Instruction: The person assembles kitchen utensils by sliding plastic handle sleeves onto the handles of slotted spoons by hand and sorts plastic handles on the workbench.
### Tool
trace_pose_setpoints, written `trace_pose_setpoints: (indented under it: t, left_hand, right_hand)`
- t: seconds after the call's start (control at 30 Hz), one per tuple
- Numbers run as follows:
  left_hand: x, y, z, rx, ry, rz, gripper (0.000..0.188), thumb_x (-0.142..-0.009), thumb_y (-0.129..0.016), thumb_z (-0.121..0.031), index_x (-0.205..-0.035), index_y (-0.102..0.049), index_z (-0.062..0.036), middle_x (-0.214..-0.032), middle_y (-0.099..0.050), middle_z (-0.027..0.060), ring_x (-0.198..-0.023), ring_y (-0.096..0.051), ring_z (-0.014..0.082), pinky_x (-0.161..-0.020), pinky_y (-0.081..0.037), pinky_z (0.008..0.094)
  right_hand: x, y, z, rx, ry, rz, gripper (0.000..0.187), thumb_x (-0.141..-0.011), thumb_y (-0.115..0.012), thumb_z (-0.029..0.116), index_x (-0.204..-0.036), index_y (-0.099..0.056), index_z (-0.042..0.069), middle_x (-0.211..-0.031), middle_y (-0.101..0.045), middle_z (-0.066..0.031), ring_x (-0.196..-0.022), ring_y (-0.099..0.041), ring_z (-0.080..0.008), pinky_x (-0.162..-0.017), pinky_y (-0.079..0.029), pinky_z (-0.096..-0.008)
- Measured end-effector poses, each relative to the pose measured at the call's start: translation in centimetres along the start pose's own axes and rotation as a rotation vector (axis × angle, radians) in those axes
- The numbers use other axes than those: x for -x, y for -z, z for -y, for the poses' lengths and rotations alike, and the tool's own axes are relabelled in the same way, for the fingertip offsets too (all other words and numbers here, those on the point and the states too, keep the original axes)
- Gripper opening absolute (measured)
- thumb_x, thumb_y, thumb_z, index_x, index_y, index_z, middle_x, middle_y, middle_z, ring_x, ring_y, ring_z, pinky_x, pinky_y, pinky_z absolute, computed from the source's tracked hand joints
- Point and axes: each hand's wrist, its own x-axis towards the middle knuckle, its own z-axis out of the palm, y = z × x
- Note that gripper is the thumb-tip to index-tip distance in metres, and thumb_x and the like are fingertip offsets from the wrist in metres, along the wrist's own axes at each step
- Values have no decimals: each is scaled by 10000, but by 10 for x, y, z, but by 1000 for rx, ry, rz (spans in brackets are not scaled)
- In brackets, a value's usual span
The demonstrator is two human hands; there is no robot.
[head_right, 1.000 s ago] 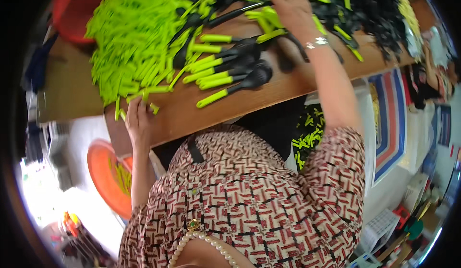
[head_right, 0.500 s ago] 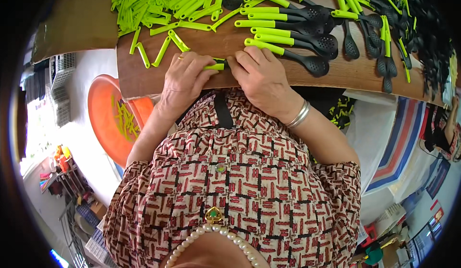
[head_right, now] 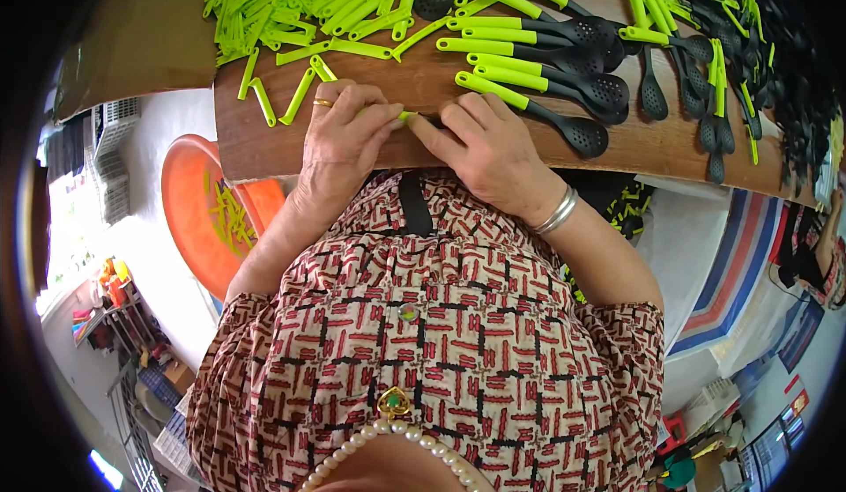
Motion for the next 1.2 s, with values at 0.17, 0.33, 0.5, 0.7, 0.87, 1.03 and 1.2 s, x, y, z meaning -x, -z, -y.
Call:
trace_pose_setpoints:
  t: [0.17, 0.33, 0.5, 0.7, 0.87, 1.03, 1.2]
  left_hand:
    - [-8, 5, -5, -79, 30, 65, 221, -790, -751, -21, -1003, -723, -71, -1024, -639, 46, -959, -586, 293, -826, -467, 401]
    - [-18, 7, -1, 44, 37, 131, 137, -811, -724, 0, -939, -681, -23, -971, -626, 100, -921, -591, 318, -809, -459, 414]
    - [-16, 2, -4, 56, 32, 114, 217, -802, -718, -38, -1015, -735, -80, -983, -635, 73, -948, -598, 288, -842, -439, 416]
    - [-6, -7, -11, 59, -42, 106, 236, -816, -737, -7, -1042, -749, -75, -986, -642, 63, -933, -585, 270, -848, -432, 400]
    - [-9, -13, -9, 69, -72, 96, 238, -804, -752, 3, -1033, -742, -62, -983, -641, 60, -909, -581, 270, -836, -438, 386]
    - [-34, -24, -18, 33, -174, 70, 226, -823, -750, -35, -1043, -748, -85, -974, -645, 46, -888, -583, 263, -764, -415, 388]
    - [-33, -24, -14, -27, -149, 53, 247, -813, -756, -36, -1052, -754, -97, -965, -645, 35, -880, -585, 250, -764, -418, 382]
  right_hand:
    - [-4, 1, -4, -18, 45, 18, 411, -841, -596, 176, -1226, -685, 64, -984, -546, -35, -954, -528, -225, -850, -471, -360]
    - [-16, 11, -1, -11, 17, 99, 212, -849, -589, 187, -1019, -682, 100, -978, -558, -15, -975, -530, -205, -845, -435, -356]
    - [-8, 5, 3, 108, 38, 70, 129, -814, -617, 216, -851, -679, 109, -928, -541, -18, -960, -526, -206, -841, -434, -358]
    - [15, 3, 12, 97, 15, 62, 343, -847, -602, 207, -1121, -698, 24, -1102, -555, -65, -1063, -536, -248, -1004, -433, -419]
    - [24, 64, -33, 214, -88, -313, 204, -837, -644, 153, -1022, -703, 89, -1169, -663, -73, -1084, -629, -280, -991, -475, -479]
    - [96, 112, -177, 551, -445, -487, 219, -770, -703, 37, -978, -731, 99, -1018, -695, -48, -982, -637, -283, -870, -493, -404]
    - [103, 115, -209, 560, -461, -346, 254, -790, -767, 120, -1042, -738, 136, -1059, -690, -18, -1063, -608, -255, -916, -461, -417]
